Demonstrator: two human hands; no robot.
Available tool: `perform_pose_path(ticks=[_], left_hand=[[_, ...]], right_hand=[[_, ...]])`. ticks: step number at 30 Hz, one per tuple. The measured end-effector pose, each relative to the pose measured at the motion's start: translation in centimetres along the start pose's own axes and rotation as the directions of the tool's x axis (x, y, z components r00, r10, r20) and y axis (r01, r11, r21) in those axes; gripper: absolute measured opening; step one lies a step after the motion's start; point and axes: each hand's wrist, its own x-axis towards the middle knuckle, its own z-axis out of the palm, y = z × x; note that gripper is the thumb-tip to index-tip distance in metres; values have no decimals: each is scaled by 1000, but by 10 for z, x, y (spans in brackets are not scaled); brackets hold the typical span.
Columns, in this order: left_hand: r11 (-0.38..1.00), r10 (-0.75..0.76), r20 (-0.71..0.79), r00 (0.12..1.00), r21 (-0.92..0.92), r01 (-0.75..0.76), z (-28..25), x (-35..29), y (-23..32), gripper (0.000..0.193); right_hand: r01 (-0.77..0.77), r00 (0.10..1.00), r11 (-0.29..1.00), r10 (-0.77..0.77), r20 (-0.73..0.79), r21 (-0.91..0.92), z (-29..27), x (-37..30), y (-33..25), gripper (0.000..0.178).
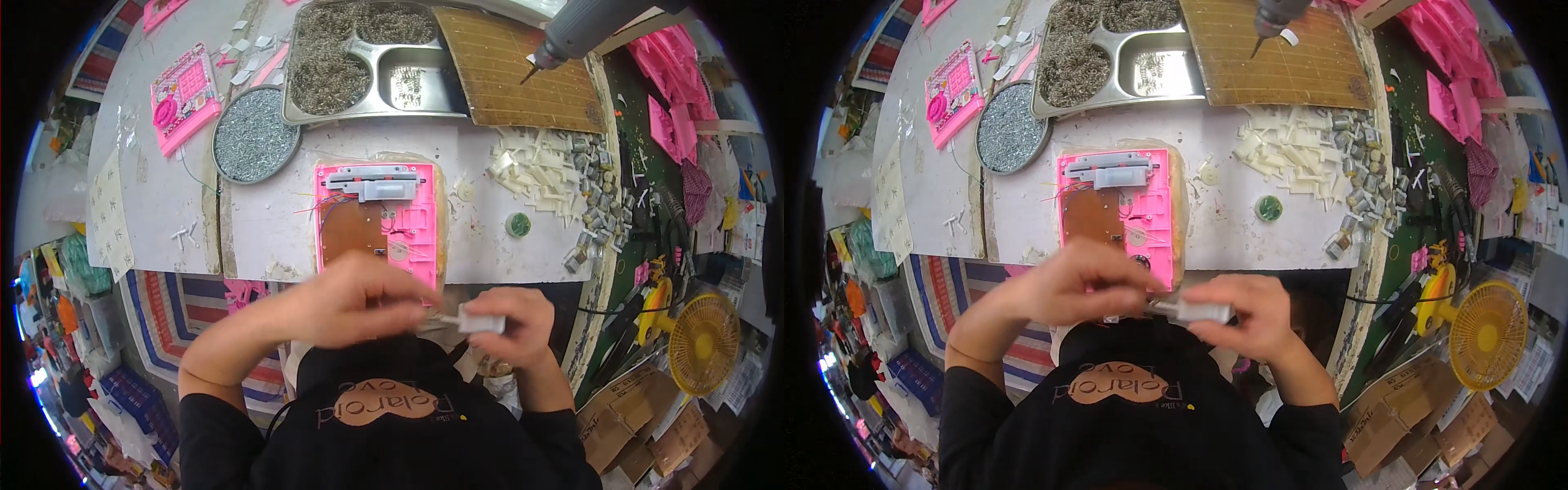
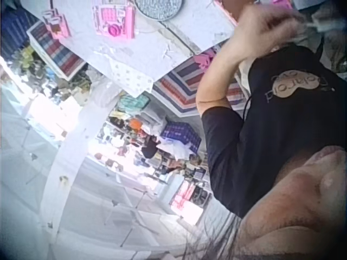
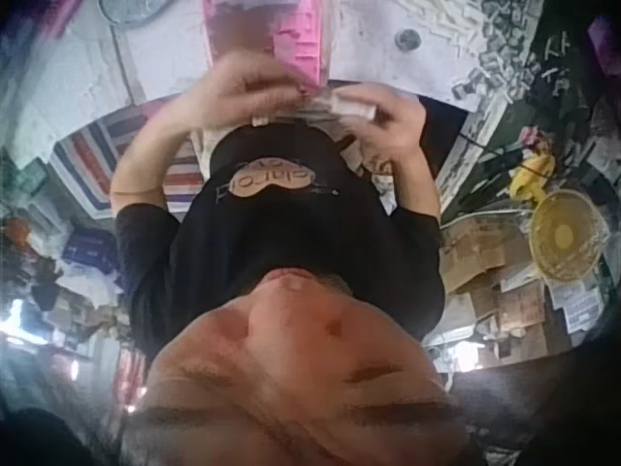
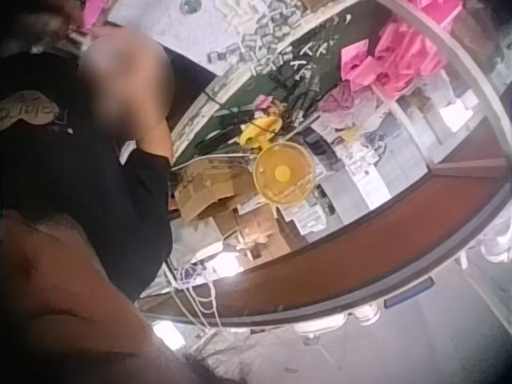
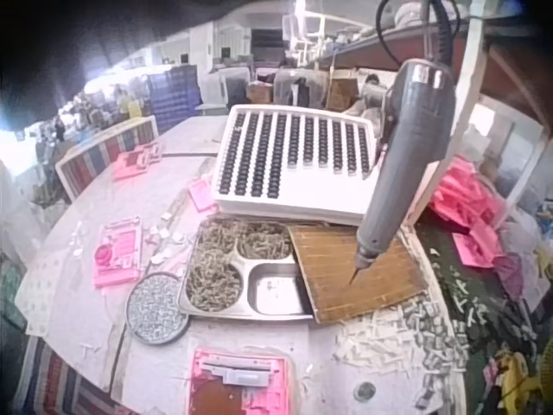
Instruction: Assembling a pink toy camera by soldering internal components and screwing the outer shell together.
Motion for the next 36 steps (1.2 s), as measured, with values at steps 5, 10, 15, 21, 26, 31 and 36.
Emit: perform_pose_path(ticks=[5,10,15,21,26,31,36], left_hand=[[393,281,-4,960,913,-111,5,30,-18,24],[278,175,-22,984,960,-29,19,34,-12,19],[443,278,-127,952,897,-10,12,34,-17,13],[896,219,-537,815,442,50,-12,-1,-24,8],[816,426,-574,700,578,-22,-1,-2,-41,11],[803,514,-585,627,585,-113,1,5,-51,14],[764,562,-555,614,633,-126,0,7,-55,14]], right_hand=[[-124,913,565,387,-129,815,12,-23,18,37],[-162,876,492,470,-105,855,7,-29,28,33],[-380,801,555,598,-37,740,0,-12,22,35],[-87,993,960,63,-98,-266,8,27,22,36],[158,987,748,-143,76,-645,13,56,14,33],[267,963,710,-179,199,-652,19,71,15,34],[259,964,877,-211,159,-405,10,76,46,26]])
